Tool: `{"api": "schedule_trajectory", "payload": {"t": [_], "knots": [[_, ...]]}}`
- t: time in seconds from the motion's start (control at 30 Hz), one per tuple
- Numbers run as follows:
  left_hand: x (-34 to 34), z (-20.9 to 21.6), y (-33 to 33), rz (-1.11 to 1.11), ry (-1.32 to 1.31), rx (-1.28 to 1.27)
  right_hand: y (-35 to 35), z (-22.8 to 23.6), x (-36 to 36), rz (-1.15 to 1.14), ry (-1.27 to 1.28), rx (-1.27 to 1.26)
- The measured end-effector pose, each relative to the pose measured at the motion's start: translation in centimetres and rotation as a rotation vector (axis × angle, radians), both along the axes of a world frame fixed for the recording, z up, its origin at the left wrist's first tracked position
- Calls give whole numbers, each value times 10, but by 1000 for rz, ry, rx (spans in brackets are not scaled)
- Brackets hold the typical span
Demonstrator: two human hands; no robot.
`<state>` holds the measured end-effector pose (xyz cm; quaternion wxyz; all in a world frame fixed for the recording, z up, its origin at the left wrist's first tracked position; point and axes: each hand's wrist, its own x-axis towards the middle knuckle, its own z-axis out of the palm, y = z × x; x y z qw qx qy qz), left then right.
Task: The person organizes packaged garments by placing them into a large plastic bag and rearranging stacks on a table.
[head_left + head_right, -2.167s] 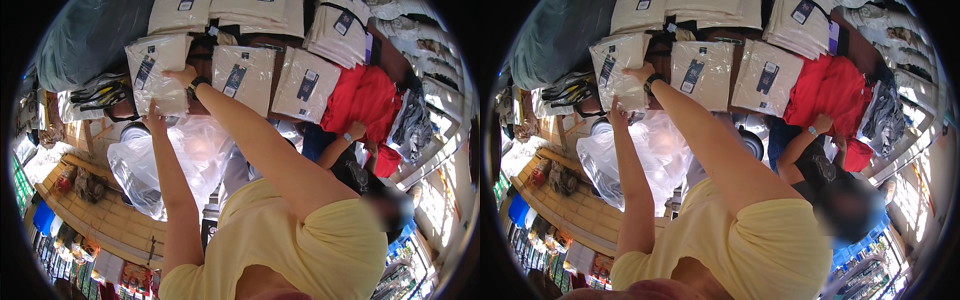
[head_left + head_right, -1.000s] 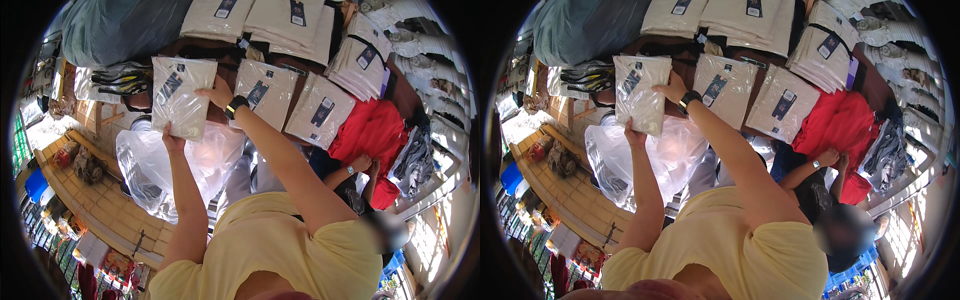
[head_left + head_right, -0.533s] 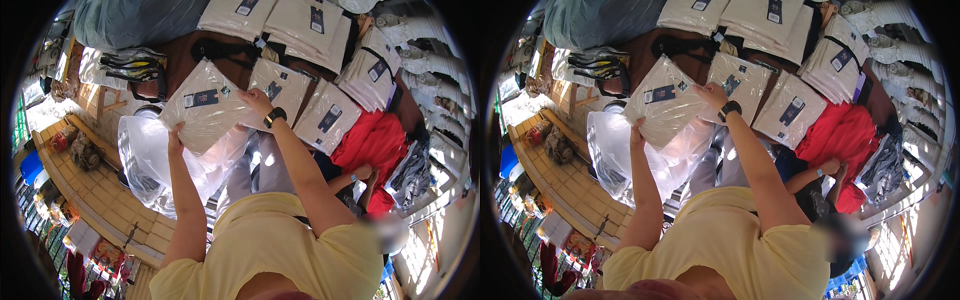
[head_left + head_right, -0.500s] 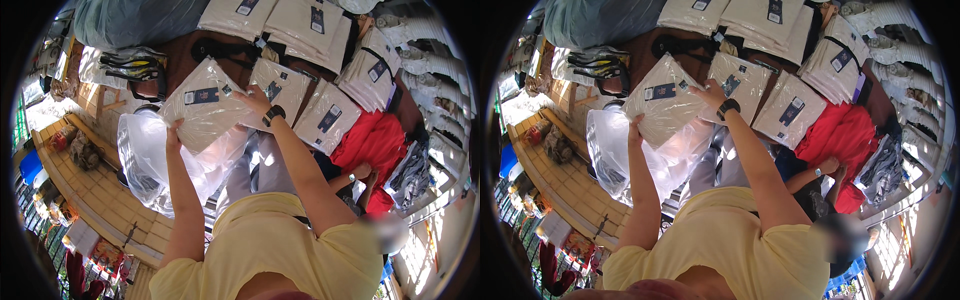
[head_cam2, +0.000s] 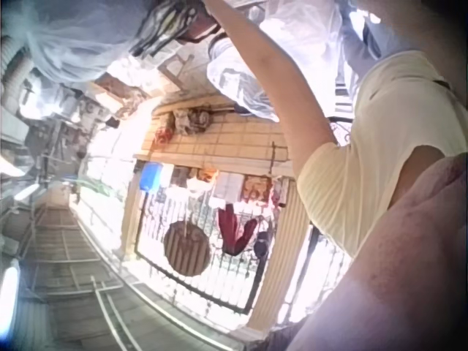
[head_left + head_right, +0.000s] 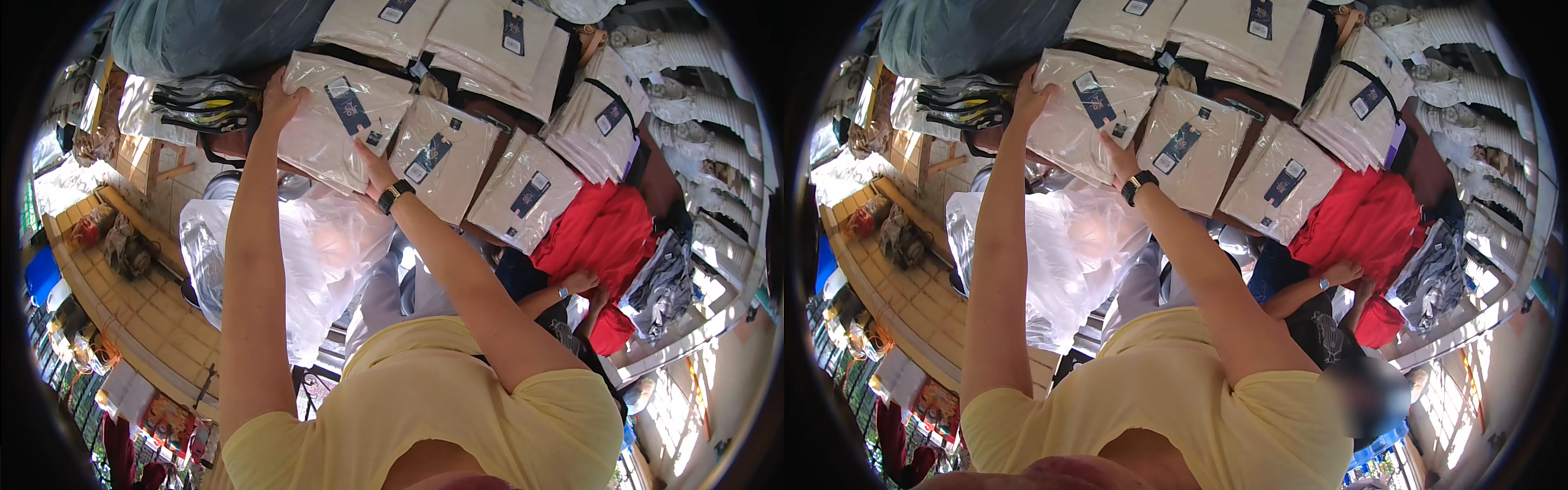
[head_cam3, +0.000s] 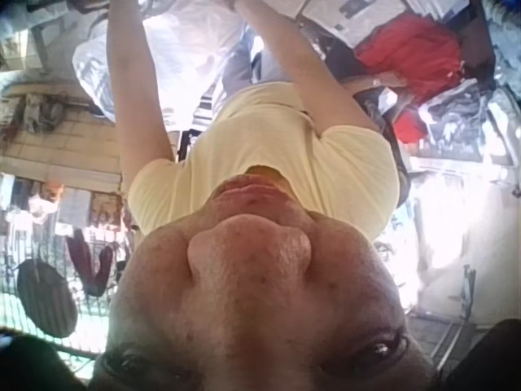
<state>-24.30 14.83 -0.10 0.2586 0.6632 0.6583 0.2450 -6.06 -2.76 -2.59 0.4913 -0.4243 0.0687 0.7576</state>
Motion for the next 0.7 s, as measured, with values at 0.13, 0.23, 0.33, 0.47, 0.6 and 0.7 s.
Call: {"api": "schedule_trajectory", "payload": {"t": [0.13,0.23,0.33,0.47,0.6,0.7], "knots": [[46,8,-37,74,155,313,28,-28,17,151,-308,-134],[54,12,-135,621,140,157,28,-19,31,368,-731,-114],[40,3,-193,1069,-928,-544,31,16,31,326,-1318,47],[51,-8,-194,840,-1217,-622,78,42,60,268,-1975,530],[55,-36,-171,807,-1394,-593,109,47,63,662,-1732,328],[41,-78,-155,721,-1523,-624,112,46,53,678,-1816,474]]}}
